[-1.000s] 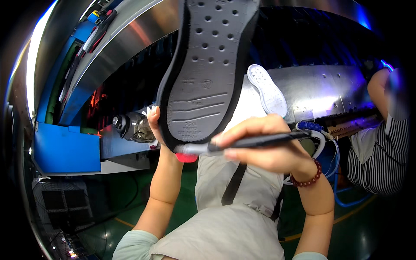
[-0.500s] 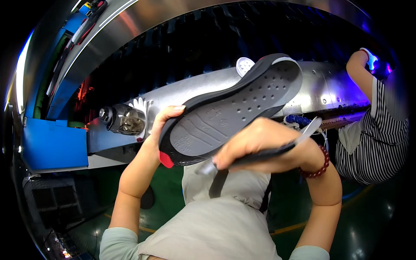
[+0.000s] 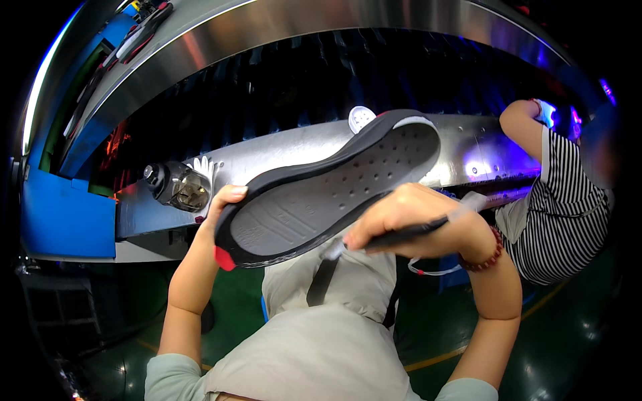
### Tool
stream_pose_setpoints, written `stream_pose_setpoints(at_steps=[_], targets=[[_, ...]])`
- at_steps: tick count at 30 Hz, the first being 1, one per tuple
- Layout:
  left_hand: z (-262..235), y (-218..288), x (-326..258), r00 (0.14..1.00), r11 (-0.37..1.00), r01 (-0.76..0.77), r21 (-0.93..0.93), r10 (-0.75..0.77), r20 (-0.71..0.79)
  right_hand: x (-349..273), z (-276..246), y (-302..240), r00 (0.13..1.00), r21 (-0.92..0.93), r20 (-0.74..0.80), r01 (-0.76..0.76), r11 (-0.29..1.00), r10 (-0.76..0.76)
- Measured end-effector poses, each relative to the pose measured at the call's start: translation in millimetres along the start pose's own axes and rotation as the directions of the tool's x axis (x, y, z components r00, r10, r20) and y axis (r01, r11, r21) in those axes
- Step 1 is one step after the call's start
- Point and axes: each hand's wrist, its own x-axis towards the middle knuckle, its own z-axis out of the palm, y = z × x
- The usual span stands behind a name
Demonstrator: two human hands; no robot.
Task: The person repeatedly picks up shoe soles from a conveyor belt, applies a dark substance to the bottom with a brush, and places them back on the belt. The process is repeated for multiple soles in a continuous loop.
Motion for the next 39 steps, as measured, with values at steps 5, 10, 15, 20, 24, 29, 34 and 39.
stream_pose_setpoints(at_steps=[5, 10, 15, 20, 24, 29, 34, 39], targets=[[-25.3, 4.7, 13.5, 0.953, 0.932, -0.302, 0.199, 0.288, 0.098, -3.6, 5.3, -63.0, 0.931, -0.152, -0.332, 0.104, 0.983, -0.150], [-18.0, -56.5, 93.5, 0.951, 0.924, -0.163, -0.347, 0.241, 0.195, 6.2, 27.1, 5.3, 0.782, 0.222, -0.603, -0.030, 0.975, 0.162], [-30.0, -73.1, 128.3, 0.990, 0.961, 0.047, -0.272, -0.008, 0.142, 1.3, 27.6, 78.4, 0.565, 0.632, -0.664, 0.076, 0.771, 0.490], [-11.5, -56.0, 154.1, 0.956, 0.961, 0.179, -0.210, -0.119, 0.268, -0.8, -3.3, 108.3, 0.423, 0.710, -0.697, 0.286, 0.644, 0.580], [27.5, -30.3, 162.4, 0.980, 0.980, 0.196, 0.046, -0.197, 0.033, 1.3, -28.2, 91.1, 0.454, 0.596, -0.792, 0.431, 0.678, 0.408], [56.9, 8.6, 175.5, 0.966, 0.960, 0.196, 0.199, -0.224, 0.131, 12.9, -62.3, 71.2, 0.467, 0.620, -0.783, 0.540, 0.569, 0.410], [56.9, 31.4, 183.4, 0.964, 0.949, 0.188, 0.252, -0.228, 0.139, 20.2, -69.1, 66.5, 0.404, 0.535, -0.844, 0.588, 0.607, 0.353], [42.8, 40.7, 190.8, 0.952, 0.967, 0.161, 0.195, -0.204, 0.227, 22.5, -57.0, 80.1, 0.325, 0.504, -0.864, 0.530, 0.683, 0.385]])
